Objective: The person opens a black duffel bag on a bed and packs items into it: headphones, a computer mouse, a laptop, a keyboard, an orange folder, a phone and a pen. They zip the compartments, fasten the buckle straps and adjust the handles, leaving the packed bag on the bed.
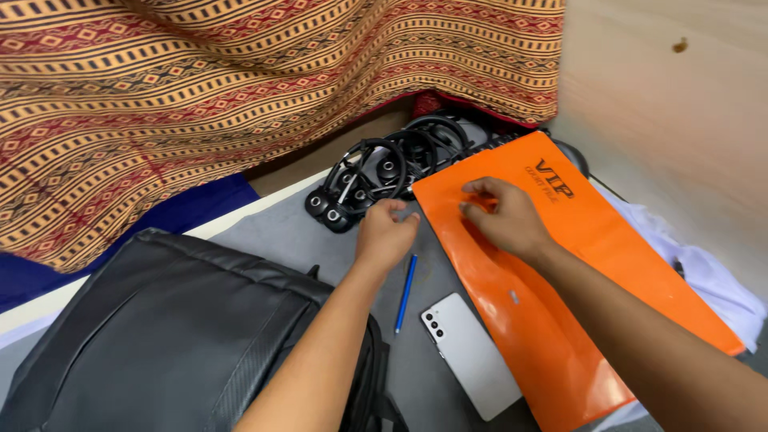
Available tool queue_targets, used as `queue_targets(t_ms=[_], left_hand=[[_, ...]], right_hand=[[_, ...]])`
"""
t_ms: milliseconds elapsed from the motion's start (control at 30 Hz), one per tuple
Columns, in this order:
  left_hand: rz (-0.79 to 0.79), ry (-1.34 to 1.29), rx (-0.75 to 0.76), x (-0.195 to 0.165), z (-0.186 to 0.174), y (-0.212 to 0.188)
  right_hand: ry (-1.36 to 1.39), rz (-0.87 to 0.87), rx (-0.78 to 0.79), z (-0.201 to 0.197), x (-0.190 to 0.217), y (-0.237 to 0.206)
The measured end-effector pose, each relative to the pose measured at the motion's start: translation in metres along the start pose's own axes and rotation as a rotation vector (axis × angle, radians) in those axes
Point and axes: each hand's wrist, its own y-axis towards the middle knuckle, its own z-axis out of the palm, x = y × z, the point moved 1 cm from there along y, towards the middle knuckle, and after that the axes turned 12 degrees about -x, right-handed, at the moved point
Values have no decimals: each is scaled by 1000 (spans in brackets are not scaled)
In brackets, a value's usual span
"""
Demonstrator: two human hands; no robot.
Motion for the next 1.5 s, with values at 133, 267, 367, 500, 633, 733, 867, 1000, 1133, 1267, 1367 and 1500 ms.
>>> queue_targets(t_ms=[133,267,367,500,633,733,867,1000,1133,1267,1367,1500], left_hand=[[192,70,-5,18,-1,21],[224,158,126,29,11,33],[280,191,183,33,23,43],[249,180,216,38,36,48],[199,179,236,35,43,49],[148,153,205,27,40,51],[110,180,65,11,23,51],[47,238,9,-6,1,48],[132,37,-128,-11,-23,38],[-47,-321,-156,-9,-37,40],[290,-556,-183,-12,-48,40],[272,-662,-233,-25,-71,32]], right_hand=[[86,107,91,45,27,40],[46,216,55,63,36,73],[156,492,90,65,37,87],[107,516,148,62,29,90],[77,560,312,60,30,97],[78,544,323,63,35,93],[359,541,186,60,50,78],[507,439,271,63,66,60],[608,252,282,74,76,50],[415,-8,67,81,92,41],[257,-138,-64,73,112,35],[385,-246,-111,57,150,33]])
